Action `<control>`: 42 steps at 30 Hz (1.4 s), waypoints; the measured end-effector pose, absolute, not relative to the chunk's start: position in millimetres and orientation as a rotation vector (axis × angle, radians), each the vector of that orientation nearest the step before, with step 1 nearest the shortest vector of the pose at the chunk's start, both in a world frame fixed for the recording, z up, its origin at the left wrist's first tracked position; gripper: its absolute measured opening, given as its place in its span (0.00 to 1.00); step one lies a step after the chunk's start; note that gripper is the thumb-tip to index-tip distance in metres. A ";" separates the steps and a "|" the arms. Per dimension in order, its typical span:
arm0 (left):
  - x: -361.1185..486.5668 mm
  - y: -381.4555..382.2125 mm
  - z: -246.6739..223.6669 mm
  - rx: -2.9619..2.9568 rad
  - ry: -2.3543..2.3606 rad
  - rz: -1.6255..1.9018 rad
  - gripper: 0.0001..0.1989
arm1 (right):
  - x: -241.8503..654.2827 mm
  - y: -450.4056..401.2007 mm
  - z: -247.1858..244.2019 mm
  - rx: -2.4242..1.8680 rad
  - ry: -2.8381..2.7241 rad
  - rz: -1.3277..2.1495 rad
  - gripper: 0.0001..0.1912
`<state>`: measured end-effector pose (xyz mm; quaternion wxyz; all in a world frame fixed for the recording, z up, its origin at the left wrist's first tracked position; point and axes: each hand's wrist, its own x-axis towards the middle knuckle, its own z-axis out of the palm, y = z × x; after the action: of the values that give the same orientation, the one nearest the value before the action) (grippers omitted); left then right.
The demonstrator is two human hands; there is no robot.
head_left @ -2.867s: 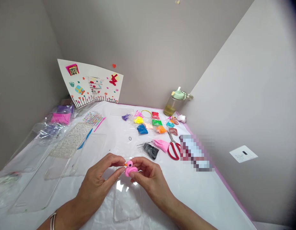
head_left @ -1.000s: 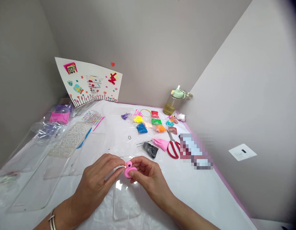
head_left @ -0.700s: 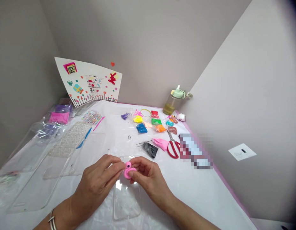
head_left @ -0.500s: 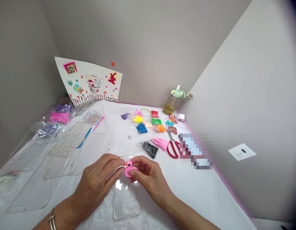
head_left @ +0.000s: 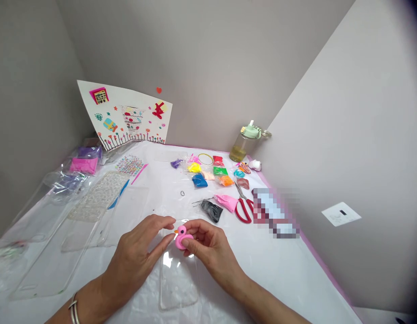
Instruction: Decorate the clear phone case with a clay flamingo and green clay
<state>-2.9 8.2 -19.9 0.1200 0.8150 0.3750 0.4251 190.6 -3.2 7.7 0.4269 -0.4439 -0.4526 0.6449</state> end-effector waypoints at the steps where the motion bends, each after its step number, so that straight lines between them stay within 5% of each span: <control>1: -2.7 8.6 -20.5 2.368 1.103 1.244 0.10 | 190.5 -3.1 8.0 -1.109 -1.133 1.609 0.16; 17: -5.2 9.3 -18.1 2.452 0.971 1.128 0.16 | 191.6 -6.7 1.5 -1.130 -1.271 1.534 0.10; 25: -6.0 10.0 -19.3 2.439 0.959 1.113 0.16 | 190.9 -3.6 5.5 -1.075 -1.189 1.629 0.15; 42: -2.1 9.1 -14.3 2.273 1.054 1.140 0.06 | 190.8 -4.3 6.6 -1.066 -1.144 1.641 0.15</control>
<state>-2.1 9.1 -14.3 0.1934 0.8102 0.3756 0.4063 190.8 -4.3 6.6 0.4237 -0.4260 -0.4572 0.6557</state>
